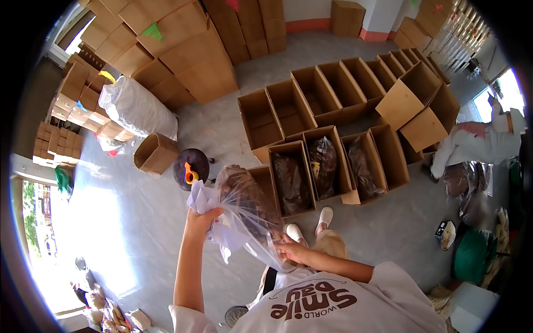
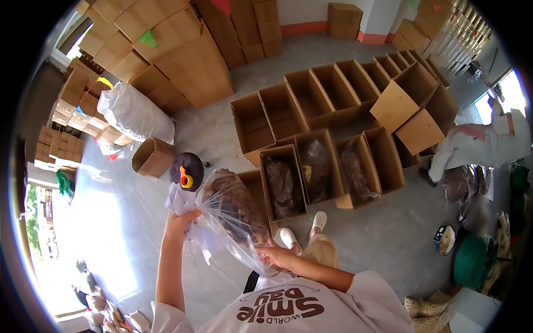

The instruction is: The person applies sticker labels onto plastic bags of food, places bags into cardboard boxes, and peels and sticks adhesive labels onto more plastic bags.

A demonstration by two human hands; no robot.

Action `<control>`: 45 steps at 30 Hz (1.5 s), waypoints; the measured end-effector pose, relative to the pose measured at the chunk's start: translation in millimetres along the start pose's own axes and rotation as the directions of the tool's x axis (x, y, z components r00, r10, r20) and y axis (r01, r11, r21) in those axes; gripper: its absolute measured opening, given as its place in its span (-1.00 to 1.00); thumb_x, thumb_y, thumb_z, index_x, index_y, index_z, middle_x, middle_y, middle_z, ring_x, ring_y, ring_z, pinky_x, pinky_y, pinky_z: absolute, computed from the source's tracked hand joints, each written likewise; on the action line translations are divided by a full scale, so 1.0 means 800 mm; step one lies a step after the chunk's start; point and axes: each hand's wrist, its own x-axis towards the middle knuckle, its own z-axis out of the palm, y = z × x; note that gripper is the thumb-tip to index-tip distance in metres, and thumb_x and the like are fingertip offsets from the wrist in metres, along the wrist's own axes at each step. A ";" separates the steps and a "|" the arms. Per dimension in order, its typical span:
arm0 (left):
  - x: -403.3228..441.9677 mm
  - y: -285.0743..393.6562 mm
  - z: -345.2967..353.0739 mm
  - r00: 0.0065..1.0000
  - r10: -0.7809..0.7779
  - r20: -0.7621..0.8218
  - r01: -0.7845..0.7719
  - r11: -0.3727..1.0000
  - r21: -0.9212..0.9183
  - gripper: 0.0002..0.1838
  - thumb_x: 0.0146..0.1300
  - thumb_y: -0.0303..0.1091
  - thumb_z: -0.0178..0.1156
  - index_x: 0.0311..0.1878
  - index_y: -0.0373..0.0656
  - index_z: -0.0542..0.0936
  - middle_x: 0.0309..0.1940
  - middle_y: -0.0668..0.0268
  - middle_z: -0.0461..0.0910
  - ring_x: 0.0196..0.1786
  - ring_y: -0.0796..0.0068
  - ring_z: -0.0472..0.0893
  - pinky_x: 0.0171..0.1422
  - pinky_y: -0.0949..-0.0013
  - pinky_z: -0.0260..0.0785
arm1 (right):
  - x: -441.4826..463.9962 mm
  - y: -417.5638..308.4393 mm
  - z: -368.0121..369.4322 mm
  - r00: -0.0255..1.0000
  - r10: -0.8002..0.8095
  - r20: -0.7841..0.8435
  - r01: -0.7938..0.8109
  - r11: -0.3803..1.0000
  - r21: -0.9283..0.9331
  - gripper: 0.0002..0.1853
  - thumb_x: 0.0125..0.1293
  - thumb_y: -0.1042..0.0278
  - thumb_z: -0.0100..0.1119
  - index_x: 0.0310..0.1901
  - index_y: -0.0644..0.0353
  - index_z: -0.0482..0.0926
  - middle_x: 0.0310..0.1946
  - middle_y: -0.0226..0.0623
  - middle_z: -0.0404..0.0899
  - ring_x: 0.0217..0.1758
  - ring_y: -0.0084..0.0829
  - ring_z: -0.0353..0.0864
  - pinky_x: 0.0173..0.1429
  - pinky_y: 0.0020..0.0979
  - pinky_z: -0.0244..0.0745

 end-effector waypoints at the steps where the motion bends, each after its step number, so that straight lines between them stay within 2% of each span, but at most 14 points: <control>1: 0.008 -0.004 -0.001 0.999 0.025 0.031 -0.027 0.999 0.036 -0.64 -0.21 -0.56 0.26 -0.23 -0.19 0.47 -0.47 0.39 0.45 -0.48 0.59 0.43 -0.42 0.48 0.29 | 0.013 0.002 0.005 1.000 -0.002 0.003 0.002 1.000 0.004 0.11 0.03 0.24 0.33 0.34 -0.05 -0.44 0.18 -0.22 0.22 0.10 -0.25 0.36 -0.10 -0.29 0.44; 5: 0.040 -0.050 -0.010 0.998 0.048 0.041 -0.052 0.994 0.097 -0.62 -0.20 -0.52 0.28 -0.21 -0.23 0.47 -0.45 0.37 0.47 -0.41 0.56 0.46 -0.35 0.48 0.33 | 0.035 -0.007 0.027 0.994 -0.028 -0.105 0.016 0.993 -0.113 -0.06 0.07 0.19 0.27 0.33 -0.02 -0.22 0.10 -0.22 0.33 0.14 -0.30 0.37 -0.05 -0.22 0.38; 6: 0.062 -0.103 -0.022 0.980 0.174 0.095 -0.194 0.938 0.286 -0.63 -0.17 -0.49 0.27 -0.19 -0.22 0.49 -0.41 0.31 0.51 -0.37 0.47 0.50 -0.30 0.42 0.37 | 0.034 -0.010 0.021 0.984 0.043 -0.172 -0.112 0.903 -0.415 -0.09 0.07 0.13 0.26 0.32 0.08 -0.16 0.10 -0.19 0.33 0.16 -0.29 0.34 -0.03 -0.24 0.38; 9: 0.029 -0.131 -0.006 0.908 0.187 0.376 -0.419 0.367 0.830 -0.68 -0.09 -0.39 0.18 -0.16 -0.09 0.55 -0.27 0.15 0.57 -0.20 0.16 0.57 -0.10 0.20 0.41 | 0.058 0.019 -0.042 0.975 -0.001 -0.221 -0.199 0.426 -0.882 -0.14 0.09 0.03 0.21 0.28 0.28 -0.02 0.08 -0.16 0.35 0.11 -0.31 0.38 -0.07 -0.33 0.39; 11: 0.006 -0.174 0.002 0.914 -0.025 0.405 -0.384 0.269 0.883 -0.68 -0.08 -0.38 0.10 -0.17 0.04 0.58 -0.22 0.12 0.55 -0.15 0.07 0.53 -0.05 0.10 0.38 | 0.058 0.030 -0.087 0.985 -0.066 -0.160 -0.154 0.078 -0.985 -0.16 0.10 -0.02 0.18 0.25 0.37 0.06 0.06 -0.15 0.37 0.03 -0.35 0.44 -0.13 -0.39 0.41; 15: -0.041 -0.267 -0.001 0.942 -0.211 0.262 -0.169 0.378 0.910 -0.69 -0.10 -0.42 0.07 -0.20 0.00 0.60 -0.28 0.08 0.57 -0.15 0.10 0.55 -0.06 0.14 0.39 | 0.019 0.027 -0.182 0.987 0.008 -0.159 -0.131 0.603 -0.787 -0.36 0.16 0.06 0.13 0.18 0.29 0.24 -0.25 -0.36 0.50 -0.38 -0.59 0.45 -0.44 -0.56 0.34; 17: -0.062 -0.293 -0.005 0.955 -0.209 0.210 -0.098 0.445 0.890 -0.71 -0.10 -0.39 0.09 -0.23 -0.02 0.60 -0.31 0.07 0.58 -0.17 0.08 0.55 -0.08 0.14 0.39 | -0.050 0.006 -0.179 0.882 -0.088 -0.463 -0.271 0.709 -0.651 -0.44 0.13 0.11 0.11 0.11 0.26 0.35 -0.06 -0.20 0.49 -0.18 -0.44 0.51 -0.22 -0.43 0.47; 25: -0.054 -0.389 -0.025 0.981 -0.193 -0.027 0.160 0.720 0.675 -0.78 -0.19 -0.33 0.28 -0.39 -0.15 0.61 -0.50 0.13 0.60 -0.40 0.18 0.61 -0.27 0.23 0.45 | -0.226 0.037 -0.286 0.666 -0.065 -0.743 -0.237 0.926 -0.293 -0.72 0.17 0.17 0.06 -0.10 0.04 0.44 -0.33 -0.40 0.46 -0.24 -0.43 0.49 -0.18 -0.33 0.43; 29: -0.018 -0.415 -0.030 0.886 -0.442 -0.142 0.461 0.875 0.148 -0.88 -0.23 -0.57 0.26 -0.53 -0.25 0.55 -0.63 0.32 0.52 -0.62 0.50 0.51 -0.62 0.43 0.34 | -0.281 0.106 -0.319 0.614 0.012 -0.789 -0.015 1.000 0.003 -0.76 0.14 0.21 0.10 -0.17 0.06 0.48 -0.34 -0.40 0.48 -0.23 -0.41 0.51 -0.19 -0.31 0.44; 37: 0.018 -0.297 0.038 0.949 -0.181 -0.258 0.075 0.925 -0.373 -0.84 0.05 -0.57 0.13 -0.24 -0.27 0.47 -0.53 0.25 0.51 -0.65 0.49 0.44 -0.63 0.48 0.25 | -0.273 0.111 -0.290 0.449 -0.310 -0.838 -0.059 0.926 -0.374 -0.58 0.14 0.19 0.14 0.00 0.22 0.48 -0.22 -0.31 0.54 -0.21 -0.43 0.52 -0.18 -0.42 0.48; 39: 0.021 -0.255 0.079 0.981 -0.072 -0.182 0.005 0.939 -0.343 -0.83 0.08 -0.54 0.13 -0.22 -0.27 0.47 -0.49 0.25 0.51 -0.67 0.52 0.41 -0.63 0.50 0.24 | -0.254 0.092 -0.293 0.504 -0.531 -0.681 0.023 0.797 -0.604 -0.63 0.17 0.25 0.12 -0.04 0.28 0.49 -0.25 -0.32 0.55 -0.21 -0.52 0.50 -0.18 -0.45 0.47; 41: 0.019 -0.232 0.134 0.992 0.025 -0.123 -0.063 0.945 -0.319 -0.83 0.11 -0.52 0.13 -0.20 -0.27 0.47 -0.46 0.25 0.51 -0.68 0.55 0.39 -0.64 0.52 0.22 | -0.253 0.061 -0.266 0.595 -0.716 -0.365 0.494 0.684 -0.536 -0.62 0.20 0.38 0.10 0.06 0.24 0.40 -0.18 -0.31 0.55 -0.12 -0.54 0.48 -0.03 -0.47 0.41; 42: 0.014 -0.216 0.172 0.992 0.110 -0.064 -0.125 0.940 -0.318 -0.80 0.11 -0.53 0.13 -0.16 -0.26 0.46 -0.43 0.27 0.51 -0.68 0.57 0.38 -0.64 0.54 0.22 | -0.282 0.013 -0.192 0.618 -0.673 -0.406 0.298 0.679 -0.671 -0.50 0.18 0.35 0.15 0.16 0.21 0.29 -0.02 -0.24 0.47 0.03 -0.48 0.43 0.06 -0.45 0.37; 45: -0.052 -0.154 0.309 0.971 0.204 0.129 -0.157 0.941 -0.300 -0.62 0.09 -0.60 0.14 0.01 -0.18 0.37 -0.40 0.30 0.49 -0.65 0.62 0.38 -0.65 0.56 0.23 | -0.350 -0.042 -0.089 0.561 -0.811 -0.165 0.392 0.436 -0.810 -0.25 0.10 0.18 0.24 0.26 0.23 0.09 0.19 -0.11 0.23 0.21 -0.20 0.28 0.21 -0.30 0.26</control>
